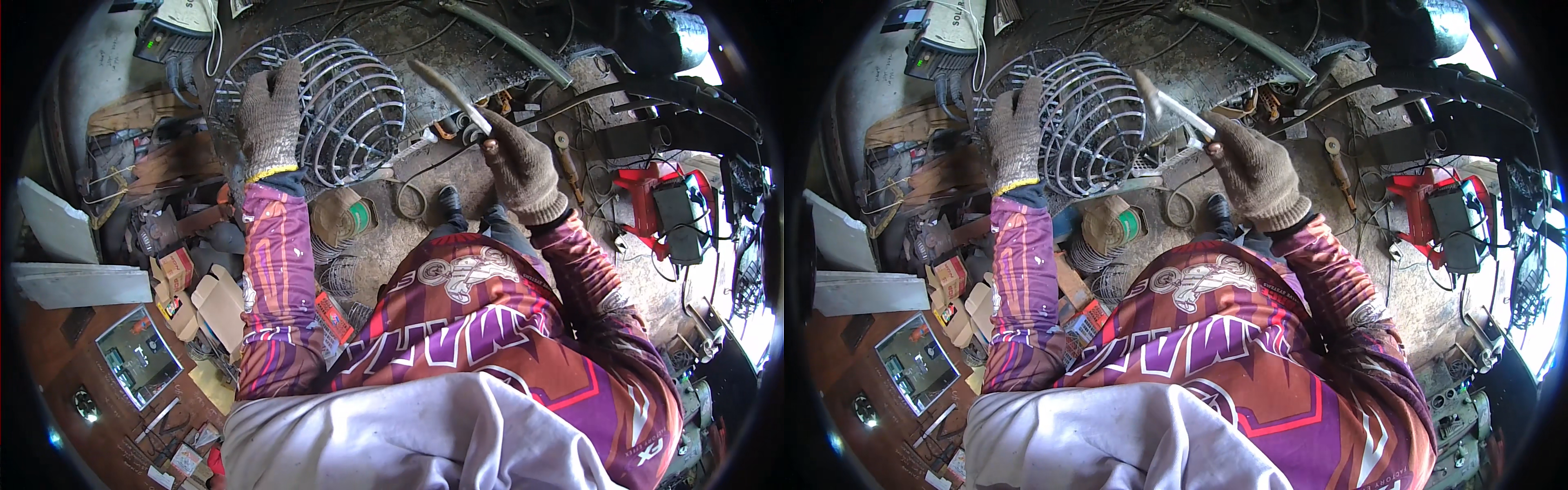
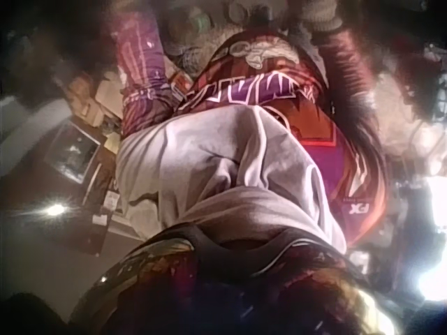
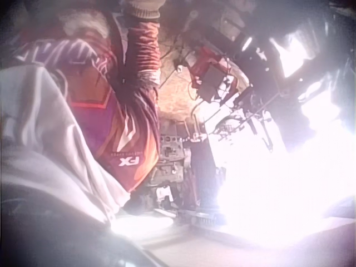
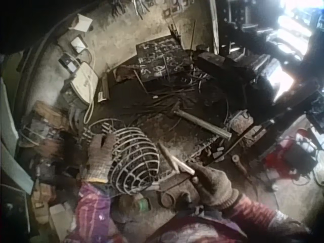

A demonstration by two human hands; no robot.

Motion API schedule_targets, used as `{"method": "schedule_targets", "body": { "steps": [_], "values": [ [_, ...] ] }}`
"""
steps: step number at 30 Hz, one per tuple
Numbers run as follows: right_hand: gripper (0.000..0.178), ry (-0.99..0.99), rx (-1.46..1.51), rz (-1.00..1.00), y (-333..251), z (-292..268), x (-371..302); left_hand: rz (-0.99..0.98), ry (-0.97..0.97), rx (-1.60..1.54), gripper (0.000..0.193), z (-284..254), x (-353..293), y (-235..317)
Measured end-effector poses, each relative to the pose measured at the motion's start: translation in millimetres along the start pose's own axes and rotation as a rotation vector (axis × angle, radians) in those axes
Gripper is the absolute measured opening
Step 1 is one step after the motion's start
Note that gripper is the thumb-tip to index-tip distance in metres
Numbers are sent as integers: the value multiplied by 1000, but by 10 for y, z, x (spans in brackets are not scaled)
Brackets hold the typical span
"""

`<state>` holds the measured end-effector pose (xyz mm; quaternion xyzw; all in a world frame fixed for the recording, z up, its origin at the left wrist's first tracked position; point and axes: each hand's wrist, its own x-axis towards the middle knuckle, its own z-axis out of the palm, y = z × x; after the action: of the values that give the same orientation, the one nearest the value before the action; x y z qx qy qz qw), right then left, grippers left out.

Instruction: The person positions and welds a wire cage frame onto a metal base using a welding torch.

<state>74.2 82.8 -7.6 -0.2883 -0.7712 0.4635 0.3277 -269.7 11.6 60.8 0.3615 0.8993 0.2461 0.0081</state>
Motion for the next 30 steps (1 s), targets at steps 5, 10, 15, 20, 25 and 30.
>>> {"method": "schedule_targets", "body": {
  "steps": [5,10,15,20,25,30],
  "values": [
    [39,34,346,379,96,371,-166,25,8,1,67,-19,-43,112],
    [40,-170,260,582,-11,249,-111,1,-26,35,66,37,41,-43],
    [41,-114,298,476,-23,235,-140,-12,-24,56,65,1,33,14],
    [40,-156,334,641,-90,169,-38,43,1,-1,64,21,7,11],
    [40,-55,436,580,-188,181,-60,51,25,5,61,33,16,16],
    [38,-178,345,638,-187,150,-21,37,-3,0,61,18,16,-13]
  ]
}}
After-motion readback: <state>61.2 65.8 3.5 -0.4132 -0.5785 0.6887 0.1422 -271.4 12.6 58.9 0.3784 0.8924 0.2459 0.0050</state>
